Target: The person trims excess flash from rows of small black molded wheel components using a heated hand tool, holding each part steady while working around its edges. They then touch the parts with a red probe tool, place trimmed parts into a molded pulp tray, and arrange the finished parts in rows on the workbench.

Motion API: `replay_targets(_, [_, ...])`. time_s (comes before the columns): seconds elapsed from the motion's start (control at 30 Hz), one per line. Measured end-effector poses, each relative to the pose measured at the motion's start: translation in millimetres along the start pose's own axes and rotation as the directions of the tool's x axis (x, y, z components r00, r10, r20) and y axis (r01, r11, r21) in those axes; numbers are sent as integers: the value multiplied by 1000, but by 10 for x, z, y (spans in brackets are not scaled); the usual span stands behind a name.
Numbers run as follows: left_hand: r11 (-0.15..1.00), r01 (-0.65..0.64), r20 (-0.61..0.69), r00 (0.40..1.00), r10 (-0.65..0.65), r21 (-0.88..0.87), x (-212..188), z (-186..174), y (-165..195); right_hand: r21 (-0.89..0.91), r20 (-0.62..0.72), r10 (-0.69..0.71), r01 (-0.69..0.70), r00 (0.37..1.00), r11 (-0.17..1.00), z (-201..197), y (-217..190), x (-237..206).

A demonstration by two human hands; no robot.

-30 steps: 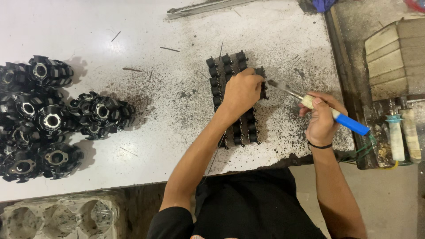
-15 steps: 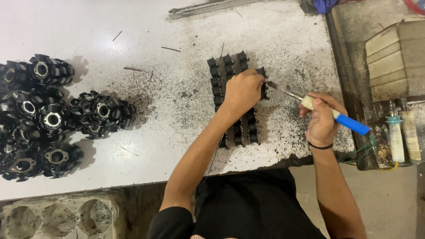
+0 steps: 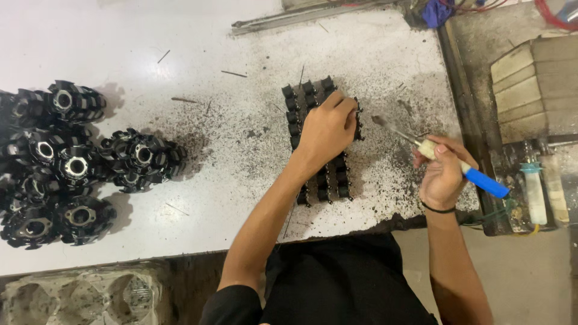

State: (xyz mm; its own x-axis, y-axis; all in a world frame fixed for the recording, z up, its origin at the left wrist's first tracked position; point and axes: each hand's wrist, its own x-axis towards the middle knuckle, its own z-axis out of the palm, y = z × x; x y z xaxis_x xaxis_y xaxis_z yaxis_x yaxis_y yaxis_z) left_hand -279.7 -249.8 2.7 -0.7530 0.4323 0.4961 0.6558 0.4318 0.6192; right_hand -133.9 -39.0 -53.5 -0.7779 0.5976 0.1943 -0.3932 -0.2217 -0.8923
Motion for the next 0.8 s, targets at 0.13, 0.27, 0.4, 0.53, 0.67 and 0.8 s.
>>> replay_targets(0.13, [1000, 14, 36, 999, -13, -18, -233, -54, 149, -43, -3, 65, -65, 998, 997, -106, 8, -175])
replay_targets(0.27, [995, 84, 129, 988, -90, 51, -353, 67, 114, -39, 50, 51, -49, 997, 998, -114, 51, -241])
replay_targets(0.4, [992, 111, 140, 983, -118, 61, -392, 138, 22, -59, 67, 70, -66, 995, 996, -64, 43, -239])
replay_targets(0.53, [994, 97, 117, 988, -103, 54, -395, 136, -19, -40, 59, 46, -43, 997, 998, -16, 26, -246])
replay_targets(0.67, [992, 111, 144, 983, -118, 53, -379, 160, -27, -45, 47, 35, -33, 998, 998, -14, 42, -246])
replay_targets(0.8, [991, 108, 164, 979, -119, 76, -365, 197, -30, -43, 64, 52, -49, 997, 998, -29, 67, -237])
